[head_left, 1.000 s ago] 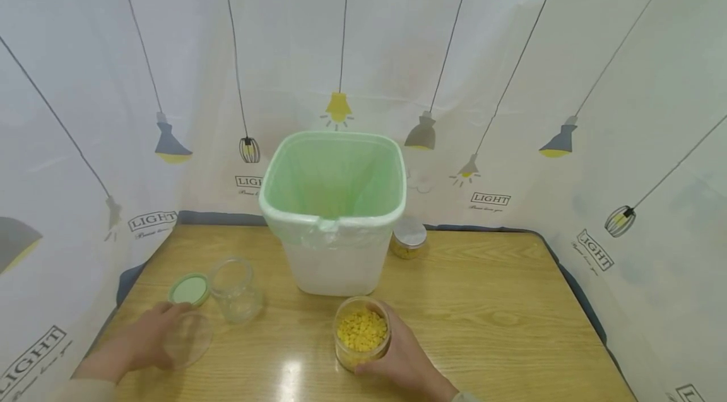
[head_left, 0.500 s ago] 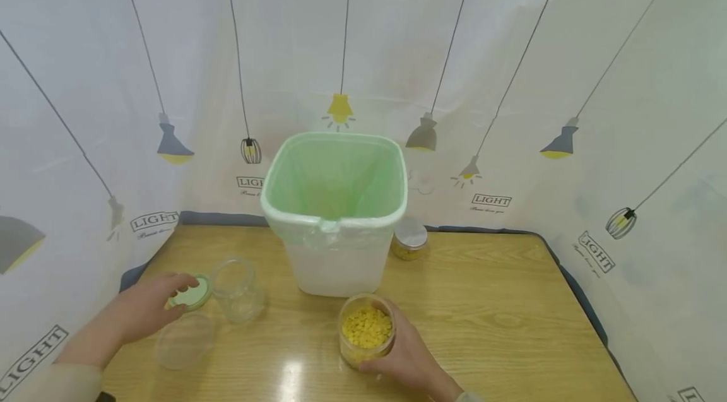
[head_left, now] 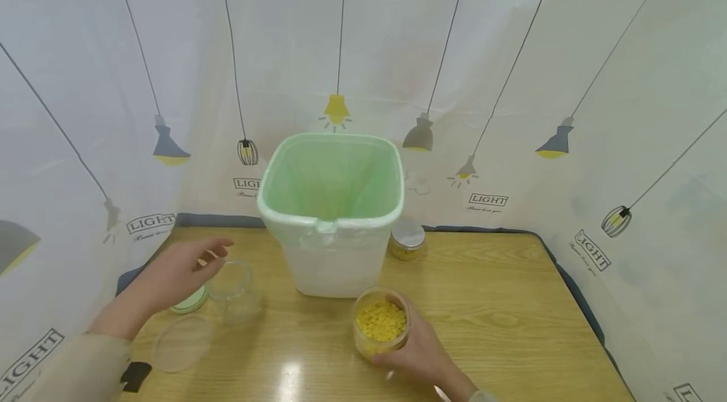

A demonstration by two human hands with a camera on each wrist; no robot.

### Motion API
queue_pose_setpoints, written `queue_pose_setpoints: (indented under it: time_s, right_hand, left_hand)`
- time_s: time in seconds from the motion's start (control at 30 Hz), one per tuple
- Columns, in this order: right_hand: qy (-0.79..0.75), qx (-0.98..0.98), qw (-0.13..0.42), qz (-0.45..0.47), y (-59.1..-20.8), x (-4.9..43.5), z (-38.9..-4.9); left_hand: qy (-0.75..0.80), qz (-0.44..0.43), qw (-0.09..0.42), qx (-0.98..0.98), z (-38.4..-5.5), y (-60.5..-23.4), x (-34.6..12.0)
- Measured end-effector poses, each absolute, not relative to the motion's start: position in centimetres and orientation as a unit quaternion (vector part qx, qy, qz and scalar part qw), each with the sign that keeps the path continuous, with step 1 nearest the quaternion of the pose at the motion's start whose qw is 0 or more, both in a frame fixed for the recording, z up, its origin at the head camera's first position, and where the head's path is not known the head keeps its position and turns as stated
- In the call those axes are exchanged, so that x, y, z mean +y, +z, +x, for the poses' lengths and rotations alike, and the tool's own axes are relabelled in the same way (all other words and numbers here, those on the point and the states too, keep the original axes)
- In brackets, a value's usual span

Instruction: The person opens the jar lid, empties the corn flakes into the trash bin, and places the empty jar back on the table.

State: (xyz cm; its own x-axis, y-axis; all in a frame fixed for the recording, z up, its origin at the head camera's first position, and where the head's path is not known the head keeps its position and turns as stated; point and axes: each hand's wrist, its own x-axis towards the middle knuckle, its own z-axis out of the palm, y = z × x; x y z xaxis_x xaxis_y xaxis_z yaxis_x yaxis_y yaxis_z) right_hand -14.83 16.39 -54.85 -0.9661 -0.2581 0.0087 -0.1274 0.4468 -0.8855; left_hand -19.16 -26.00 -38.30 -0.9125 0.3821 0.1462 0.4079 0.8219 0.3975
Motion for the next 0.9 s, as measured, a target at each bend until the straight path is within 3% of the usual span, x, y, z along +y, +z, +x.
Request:
queue_pose_setpoints:
  time_s: [0.37, 0.73, 0.9]
  right_hand:
    - [-0.525, 0.847, 0.056, -0.068, -54.2, 17.9, -15.1]
    - [-0.522, 0.85, 0.043, -0.052, -54.0, 18.9, -15.3]
    - [-0.519, 0.853, 0.033, -0.049, -53.8, 19.2, -15.4]
  left_hand:
    - [-0.284, -0.117, 0.001, -0.952, -20.4, -35.1, -22.2]
    - [-0.398, -0.105, 0.022, -0.911, -22.5, -34.8, -18.6]
    - [-0.425, -0.094, 0.004, -0.9, -22.9, -34.7, -17.7]
